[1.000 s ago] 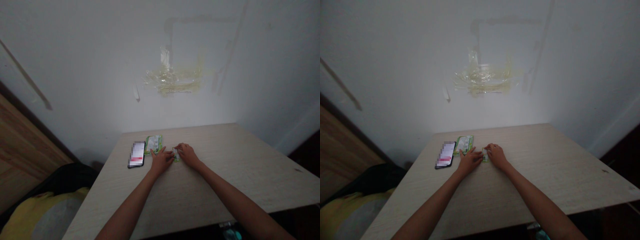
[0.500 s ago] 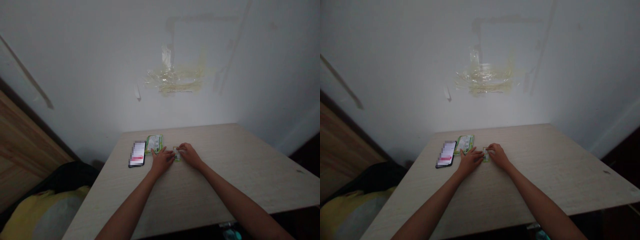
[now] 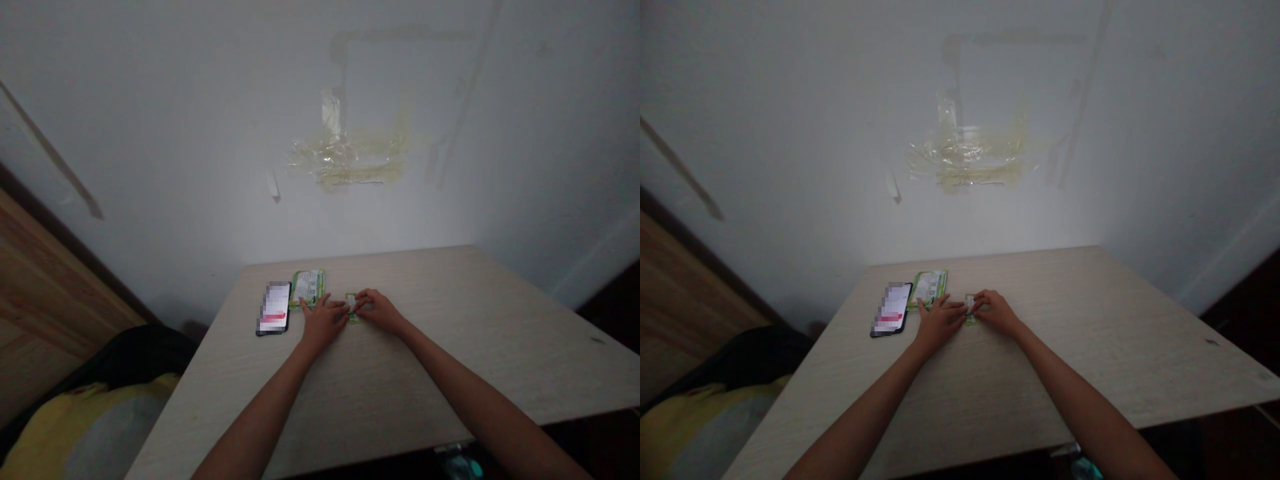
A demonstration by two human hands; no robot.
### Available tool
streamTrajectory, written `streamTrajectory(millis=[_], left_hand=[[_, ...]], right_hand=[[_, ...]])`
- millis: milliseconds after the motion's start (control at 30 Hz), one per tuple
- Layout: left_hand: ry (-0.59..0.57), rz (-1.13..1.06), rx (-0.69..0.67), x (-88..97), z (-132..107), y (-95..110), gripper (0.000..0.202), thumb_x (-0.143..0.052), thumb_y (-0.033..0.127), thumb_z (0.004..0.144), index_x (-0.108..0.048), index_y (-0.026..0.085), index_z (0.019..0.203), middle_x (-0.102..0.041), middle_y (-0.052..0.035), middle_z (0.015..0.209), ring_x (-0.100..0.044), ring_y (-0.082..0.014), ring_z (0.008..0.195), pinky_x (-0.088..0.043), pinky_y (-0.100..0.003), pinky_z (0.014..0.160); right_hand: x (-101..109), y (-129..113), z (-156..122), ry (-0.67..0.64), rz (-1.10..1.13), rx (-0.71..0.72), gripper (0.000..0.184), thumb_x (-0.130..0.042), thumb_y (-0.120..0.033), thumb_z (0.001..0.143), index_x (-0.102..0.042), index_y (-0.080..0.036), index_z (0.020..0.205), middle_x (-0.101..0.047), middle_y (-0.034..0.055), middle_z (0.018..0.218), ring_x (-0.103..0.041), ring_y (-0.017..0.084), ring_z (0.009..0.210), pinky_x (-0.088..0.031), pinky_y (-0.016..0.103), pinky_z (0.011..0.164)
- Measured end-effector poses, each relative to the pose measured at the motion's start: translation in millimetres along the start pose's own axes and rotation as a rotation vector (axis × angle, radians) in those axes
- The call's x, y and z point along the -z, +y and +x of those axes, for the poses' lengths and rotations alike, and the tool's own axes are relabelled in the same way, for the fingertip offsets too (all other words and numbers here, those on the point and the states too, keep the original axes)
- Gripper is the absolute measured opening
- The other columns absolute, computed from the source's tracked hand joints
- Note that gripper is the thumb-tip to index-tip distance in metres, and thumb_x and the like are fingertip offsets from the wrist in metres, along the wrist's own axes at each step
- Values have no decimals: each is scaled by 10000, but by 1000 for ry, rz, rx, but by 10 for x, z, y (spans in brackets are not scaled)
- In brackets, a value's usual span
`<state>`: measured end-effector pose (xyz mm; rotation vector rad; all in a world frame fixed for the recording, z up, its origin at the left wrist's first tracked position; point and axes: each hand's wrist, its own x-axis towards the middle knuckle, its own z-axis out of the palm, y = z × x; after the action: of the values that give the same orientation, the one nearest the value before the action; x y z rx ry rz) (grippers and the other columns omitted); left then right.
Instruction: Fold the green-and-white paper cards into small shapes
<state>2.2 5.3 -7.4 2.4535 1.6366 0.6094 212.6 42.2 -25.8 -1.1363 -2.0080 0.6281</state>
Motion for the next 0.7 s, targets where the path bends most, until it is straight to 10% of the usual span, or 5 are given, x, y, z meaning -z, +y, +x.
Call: streamTrajectory(millis=[700], left_hand=[[45,-3,-14,-16,-1,2,236,-551,441,888,-642,476,1103,-651,74,1241,-430,-290,1289,232,-751,967]], right_hand=[[-26,-41,-36,5,22,-8,170,-716,-230,696,-661,-227,857,-730,5,840,-643,207,913,-440,356,889]])
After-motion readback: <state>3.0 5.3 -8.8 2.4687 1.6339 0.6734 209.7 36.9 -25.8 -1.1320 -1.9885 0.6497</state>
